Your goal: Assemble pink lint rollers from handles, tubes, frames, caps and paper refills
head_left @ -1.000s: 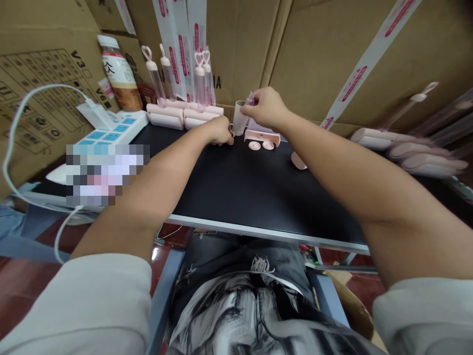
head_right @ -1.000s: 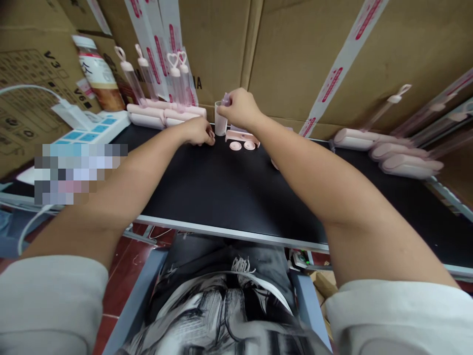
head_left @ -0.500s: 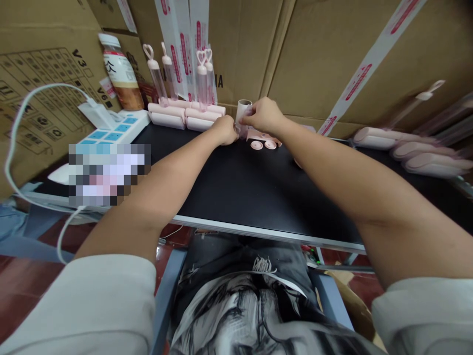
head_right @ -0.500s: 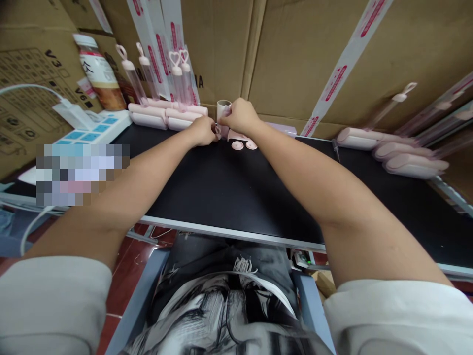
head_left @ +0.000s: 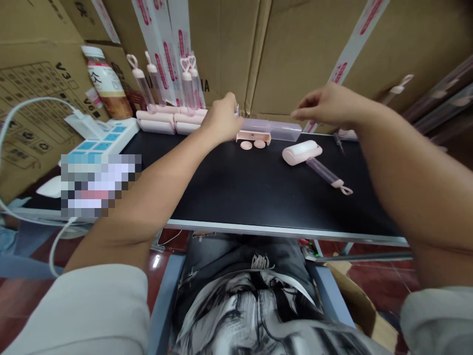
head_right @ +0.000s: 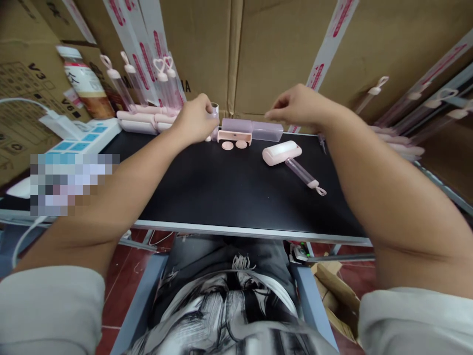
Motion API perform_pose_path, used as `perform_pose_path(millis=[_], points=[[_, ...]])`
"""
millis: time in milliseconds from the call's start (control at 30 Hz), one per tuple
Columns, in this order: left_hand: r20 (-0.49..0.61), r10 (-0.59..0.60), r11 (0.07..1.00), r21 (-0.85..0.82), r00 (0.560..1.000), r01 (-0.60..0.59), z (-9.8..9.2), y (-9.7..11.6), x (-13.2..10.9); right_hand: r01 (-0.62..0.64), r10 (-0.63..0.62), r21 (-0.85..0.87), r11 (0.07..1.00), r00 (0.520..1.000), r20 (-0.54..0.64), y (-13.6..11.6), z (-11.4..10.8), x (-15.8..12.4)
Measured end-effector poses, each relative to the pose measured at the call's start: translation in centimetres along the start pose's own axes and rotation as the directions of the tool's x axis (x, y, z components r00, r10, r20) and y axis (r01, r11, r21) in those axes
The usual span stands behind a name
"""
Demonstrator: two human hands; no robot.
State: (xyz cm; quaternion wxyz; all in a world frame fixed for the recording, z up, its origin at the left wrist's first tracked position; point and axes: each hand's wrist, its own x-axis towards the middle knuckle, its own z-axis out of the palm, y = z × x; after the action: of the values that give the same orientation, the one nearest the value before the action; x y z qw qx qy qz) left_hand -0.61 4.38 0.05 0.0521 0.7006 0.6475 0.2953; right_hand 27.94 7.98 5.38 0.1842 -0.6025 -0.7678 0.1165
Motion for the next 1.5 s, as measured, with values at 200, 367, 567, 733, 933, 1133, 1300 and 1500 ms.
perform_pose_path(millis=[200,367,567,733,933,1133,1300,1500], points=[[0.097,0.299,0.953,-0.091,0.949,-0.29,2.7,3.8,-3.1,-0.002,0.047,-0.251,0.968,0.984,0.17,7.3,0.0,-2.5],[0.188,0.326,0.942,-0.144,0.927,-0.302,3.8,3.8,-3.9,-0.018,0.118,-0.249,0.968,0.912,0.393,10.9,1.3,-4.3],[0.16,0.302,0.94,-0.214,0.94,-0.266,4.5,3.1,-3.3,0.101,0.016,-0.172,0.98,0.821,0.571,9.9,2.2,-5.5],[0.246,0.161,0.8,-0.6,0.956,0.02,5.5,3.4,-3.6,0.26,-0.307,0.179,0.949,0.894,0.327,7.1,3.1,-6.9],[0.386,0.371,0.397,-0.888,0.844,0.232,4.6,4.2,-4.4,0.472,-0.531,0.384,0.794,0.845,0.06,5.6,5.6,-7.9],[0.238,0.21,0.422,-0.897,0.948,0.132,3.6,3.3,-3.3,0.121,-0.506,0.687,0.717,0.767,0.394,7.2,4.8,-6.9],[0.223,0.197,0.478,-0.872,0.955,0.106,3.5,2.6,-2.9,-0.007,-0.538,0.757,0.654,0.698,0.472,8.4,4.2,-6.3],[0.197,0.316,0.72,-0.687,0.928,-0.099,4.3,4.0,-3.9,0.258,-0.546,0.769,0.585,0.826,0.139,6.9,6.1,-6.6]])
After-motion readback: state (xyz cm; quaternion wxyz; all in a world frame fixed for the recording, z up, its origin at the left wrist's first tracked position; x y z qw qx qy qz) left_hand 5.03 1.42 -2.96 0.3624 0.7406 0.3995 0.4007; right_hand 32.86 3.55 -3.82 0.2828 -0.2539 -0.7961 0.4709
